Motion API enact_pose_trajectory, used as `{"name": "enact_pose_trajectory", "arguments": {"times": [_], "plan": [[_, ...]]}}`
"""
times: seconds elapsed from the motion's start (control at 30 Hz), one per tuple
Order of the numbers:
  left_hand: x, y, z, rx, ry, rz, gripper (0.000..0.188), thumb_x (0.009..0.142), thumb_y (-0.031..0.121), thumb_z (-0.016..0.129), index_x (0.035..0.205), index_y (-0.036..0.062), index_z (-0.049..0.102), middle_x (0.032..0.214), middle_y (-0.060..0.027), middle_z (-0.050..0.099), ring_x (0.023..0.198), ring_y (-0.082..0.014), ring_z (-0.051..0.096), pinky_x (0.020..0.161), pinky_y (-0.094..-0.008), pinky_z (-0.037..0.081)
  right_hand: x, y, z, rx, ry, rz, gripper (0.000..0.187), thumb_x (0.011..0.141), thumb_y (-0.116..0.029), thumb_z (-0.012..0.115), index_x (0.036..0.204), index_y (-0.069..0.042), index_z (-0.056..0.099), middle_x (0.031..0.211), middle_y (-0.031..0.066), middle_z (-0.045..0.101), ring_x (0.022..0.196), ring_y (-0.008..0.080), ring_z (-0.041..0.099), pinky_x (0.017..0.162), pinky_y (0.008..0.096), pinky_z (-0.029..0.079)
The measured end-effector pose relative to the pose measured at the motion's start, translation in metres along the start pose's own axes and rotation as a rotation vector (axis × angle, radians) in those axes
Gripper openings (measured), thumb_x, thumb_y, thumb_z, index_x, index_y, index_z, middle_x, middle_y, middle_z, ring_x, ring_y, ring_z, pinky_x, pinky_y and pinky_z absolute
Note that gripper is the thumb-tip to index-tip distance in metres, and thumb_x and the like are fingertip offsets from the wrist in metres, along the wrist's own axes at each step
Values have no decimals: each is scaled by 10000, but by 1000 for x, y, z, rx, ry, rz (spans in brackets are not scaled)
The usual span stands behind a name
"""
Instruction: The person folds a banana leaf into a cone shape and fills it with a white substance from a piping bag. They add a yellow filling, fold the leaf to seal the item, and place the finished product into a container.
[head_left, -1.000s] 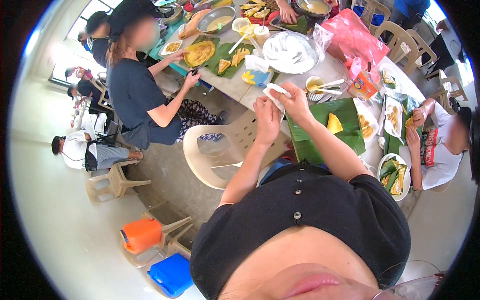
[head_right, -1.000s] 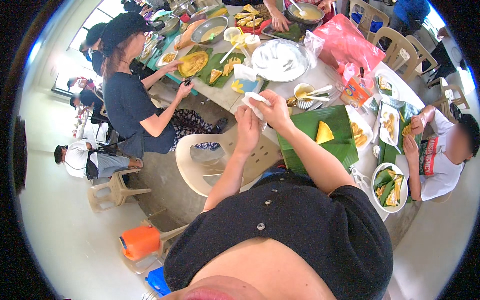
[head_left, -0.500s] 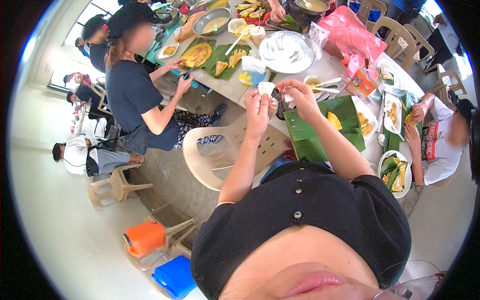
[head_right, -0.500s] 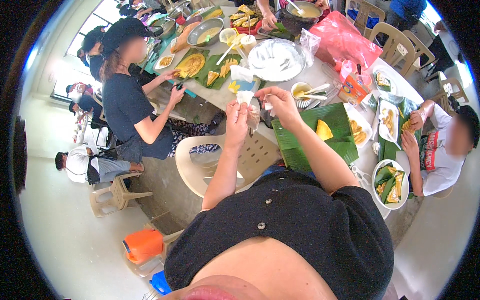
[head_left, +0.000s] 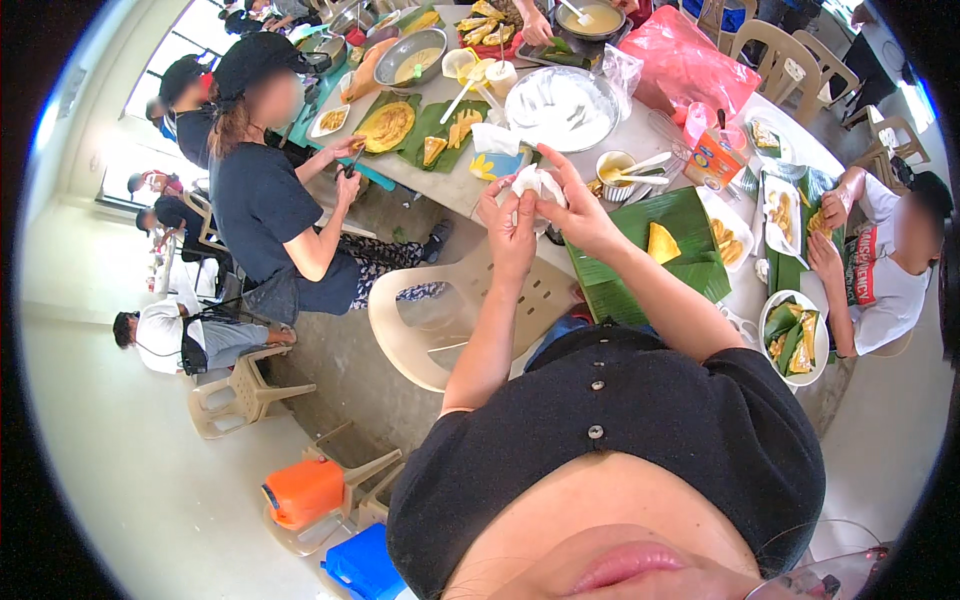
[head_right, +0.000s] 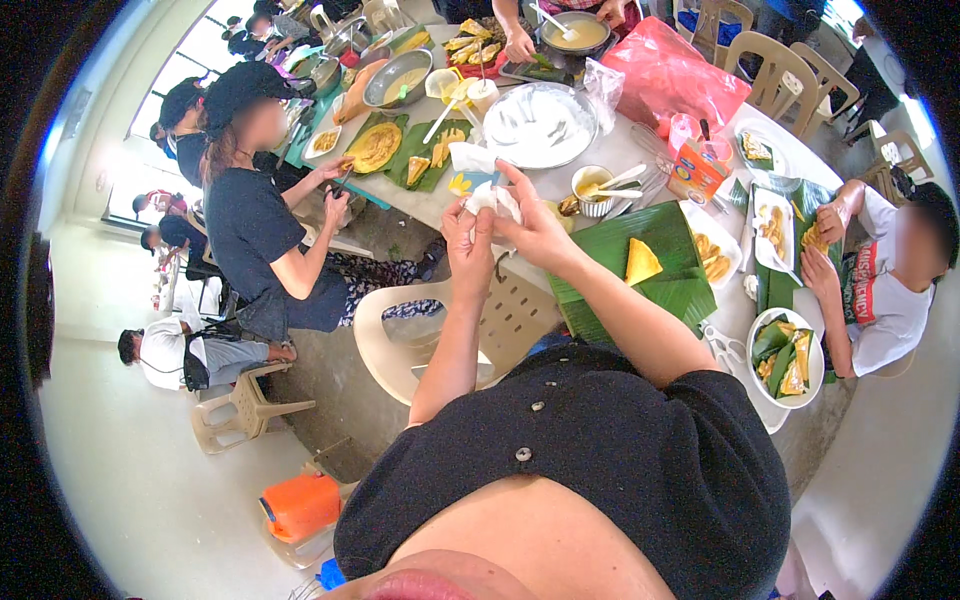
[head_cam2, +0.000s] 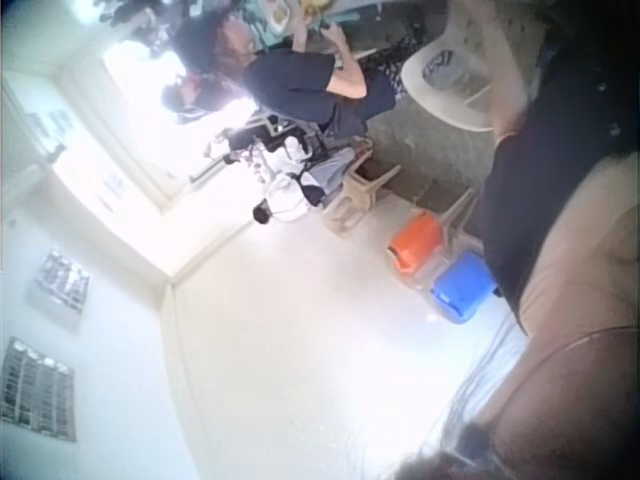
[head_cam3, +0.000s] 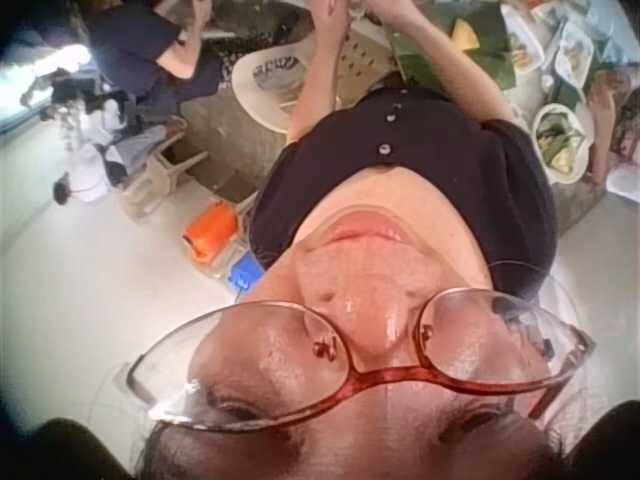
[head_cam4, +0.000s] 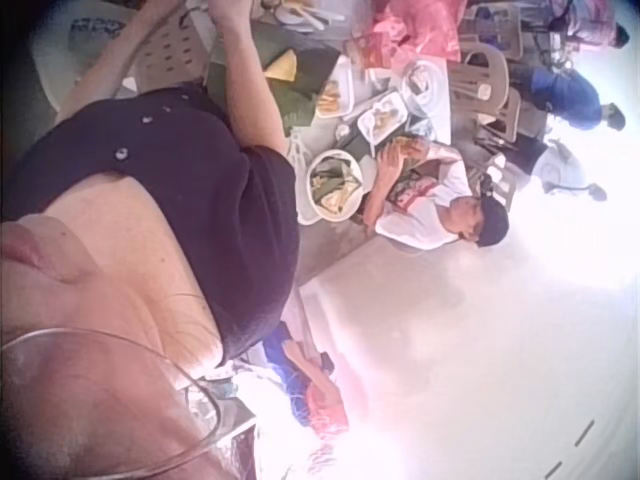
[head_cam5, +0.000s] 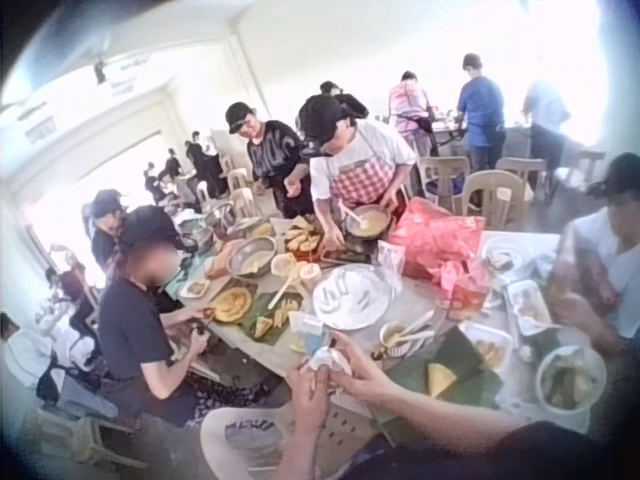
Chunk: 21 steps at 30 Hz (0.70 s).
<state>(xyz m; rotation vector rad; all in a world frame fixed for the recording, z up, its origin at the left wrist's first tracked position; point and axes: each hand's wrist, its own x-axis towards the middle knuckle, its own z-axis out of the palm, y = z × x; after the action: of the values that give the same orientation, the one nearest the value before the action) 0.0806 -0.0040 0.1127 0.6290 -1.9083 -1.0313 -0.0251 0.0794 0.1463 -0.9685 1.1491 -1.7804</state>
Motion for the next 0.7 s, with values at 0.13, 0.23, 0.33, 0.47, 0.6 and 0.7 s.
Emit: {"name": "enact_pose_trajectory", "arguments": {"times": [0.13, 0.23, 0.33, 0.47, 0.6, 0.7], "plan": [[5, 0, -3, 155, 15, 183, 207, 897, 236, 638, 966, 47, 688, 1186, -113, 492, 1149, -270, 383, 1002, -388, 282, 6, 5, -8, -53, -32, -55, 775, 850, 71, 553, 1491, -78, 145, 1282, 124, 470, 1151, 182, 478, 959, 309, 415], [16, 12, -15, 279, -86, 239, 199, 865, 219, 676, 985, 63, 701, 1135, -95, 511, 1081, -248, 419, 941, -371, 330, 7, -3, -13, -133, -19, -94, 797, 839, 88, 551, 1498, -102, 144, 1250, 130, 508, 1133, 173, 492, 945, 301, 414], [30, 9, -29, 152, -228, 224, 193, 830, 169, 712, 1004, 86, 709, 1012, -60, 544, 933, -187, 472, 814, -322, 384, 7, -10, -16, -119, -77, -44, 818, 832, 105, 545, 1505, -125, 141, 1209, 127, 547, 1119, 163, 502, 924, 292, 416], [42, 16, -38, -217, -456, -102, 192, 818, 77, 721, 1009, 89, 703, 852, 6, 597, 715, -81, 493, 650, -222, 398, 6, -16, -17, -149, -125, 6, 779, 836, 91, 542, 1494, -118, 181, 1214, 134, 550, 1129, 158, 495, 934, 302, 409], [39, 17, -29, -406, -367, -171, 144, 857, 60, 688, 999, 46, 665, 833, 29, 634, 686, -36, 521, 618, -187, 407, 12, -1, -24, -344, -145, -203, 657, 854, -89, 617, 1437, -76, 312, 1249, 194, 502, 1163, 219, 490, 992, 356, 378], [40, 17, -25, -449, -308, -165, 128, 866, 59, 679, 985, 28, 643, 867, 9, 653, 735, -44, 569, 632, -193, 442, 12, 9, -34, -728, -69, -342, 669, 810, -235, 677, 1383, -48, 386, 1268, 243, 439, 1197, 338, 451, 1024, 409, 350]]}}
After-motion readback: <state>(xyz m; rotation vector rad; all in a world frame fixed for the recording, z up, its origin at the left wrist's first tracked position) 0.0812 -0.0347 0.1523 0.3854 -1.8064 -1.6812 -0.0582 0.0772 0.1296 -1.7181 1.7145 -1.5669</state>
